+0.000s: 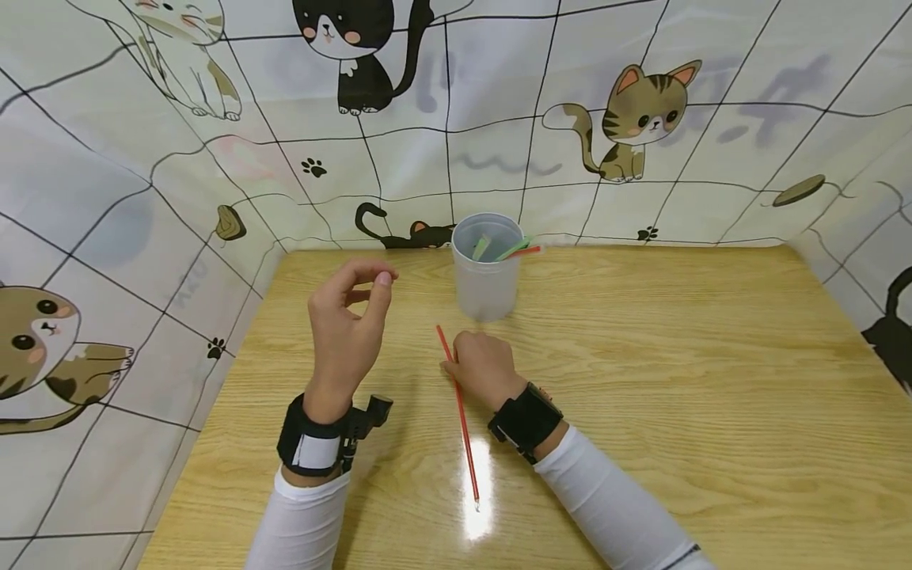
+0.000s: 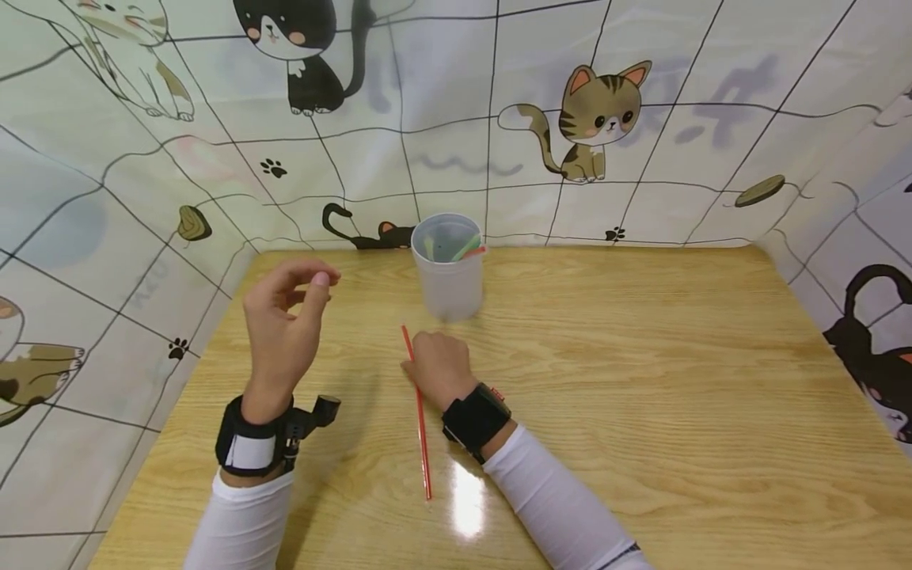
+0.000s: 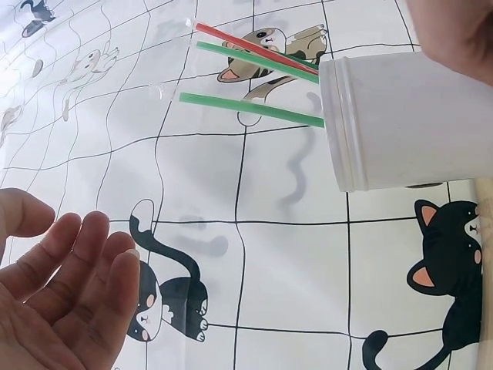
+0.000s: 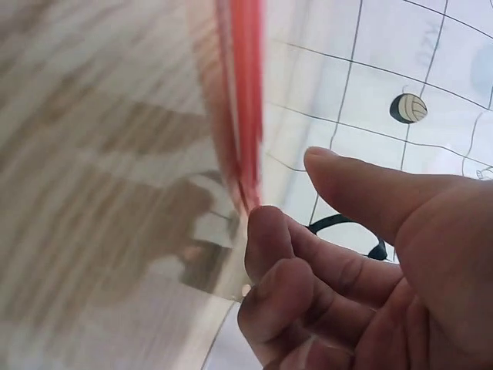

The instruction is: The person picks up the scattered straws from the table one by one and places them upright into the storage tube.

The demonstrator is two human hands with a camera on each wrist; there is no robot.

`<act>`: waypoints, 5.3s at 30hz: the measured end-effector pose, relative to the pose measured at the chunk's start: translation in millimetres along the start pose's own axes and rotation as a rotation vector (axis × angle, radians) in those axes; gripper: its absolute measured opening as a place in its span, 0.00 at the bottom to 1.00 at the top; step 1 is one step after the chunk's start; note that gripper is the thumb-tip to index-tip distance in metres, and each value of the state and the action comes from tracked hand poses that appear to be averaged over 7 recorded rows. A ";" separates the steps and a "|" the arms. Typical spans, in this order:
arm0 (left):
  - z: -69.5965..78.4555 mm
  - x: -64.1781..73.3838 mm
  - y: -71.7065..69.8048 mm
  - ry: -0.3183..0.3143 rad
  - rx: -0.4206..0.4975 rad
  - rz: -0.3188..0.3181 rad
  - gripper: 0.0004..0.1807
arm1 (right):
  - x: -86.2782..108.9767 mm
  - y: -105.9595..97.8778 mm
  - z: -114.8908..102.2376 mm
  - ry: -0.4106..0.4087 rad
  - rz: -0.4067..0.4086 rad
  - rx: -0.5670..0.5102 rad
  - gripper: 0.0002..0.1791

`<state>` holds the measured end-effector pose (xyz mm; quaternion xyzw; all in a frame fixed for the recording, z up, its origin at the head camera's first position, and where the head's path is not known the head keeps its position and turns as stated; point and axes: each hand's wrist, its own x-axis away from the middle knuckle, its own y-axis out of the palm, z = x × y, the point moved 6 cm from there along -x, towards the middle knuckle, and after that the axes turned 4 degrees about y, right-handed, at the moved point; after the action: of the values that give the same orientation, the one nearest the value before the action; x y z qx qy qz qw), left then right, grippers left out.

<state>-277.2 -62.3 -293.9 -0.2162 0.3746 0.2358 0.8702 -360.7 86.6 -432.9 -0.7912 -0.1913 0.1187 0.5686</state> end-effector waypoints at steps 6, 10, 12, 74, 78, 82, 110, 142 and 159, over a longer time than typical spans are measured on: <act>0.5 0.7 0.3 -0.003 -0.002 0.003 0.07 | -0.7 7.5 1.1 -0.014 -0.027 0.046 0.27; 0.1 0.0 1.4 -0.002 -0.015 -0.002 0.07 | -0.8 10.6 0.5 -0.028 -0.046 0.056 0.24; -0.2 -0.2 1.9 -0.001 -0.018 -0.004 0.07 | -0.8 11.1 -0.1 -0.035 -0.053 0.054 0.23; 7.5 25.2 47.8 -0.033 -0.063 -0.549 0.11 | 75.3 -150.1 5.7 -0.432 0.844 -1.030 0.07; 7.7 27.0 52.5 -0.025 -0.069 -0.604 0.11 | 77.2 -153.0 7.2 -0.463 0.879 -1.059 0.07; 6.4 28.3 57.2 -0.023 -0.078 -0.655 0.11 | 78.2 -155.3 7.2 -0.490 0.897 -1.073 0.08; 4.9 21.3 62.0 -0.043 -0.079 -0.667 0.06 | 80.5 -169.5 -2.2 -0.566 0.858 -0.997 0.09; 56.9 -87.6 80.1 0.143 0.070 -0.425 0.09 | 96.8 -271.4 -20.4 -0.767 1.138 -0.807 0.17; 51.8 -99.0 88.8 0.112 0.036 -0.374 0.12 | 73.1 -282.0 4.3 -0.756 1.182 -0.845 0.09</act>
<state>-359.8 12.3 -204.5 -0.2794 0.3800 0.0511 0.8803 -344.0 201.3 -165.6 -0.8154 0.0499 0.5755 -0.0369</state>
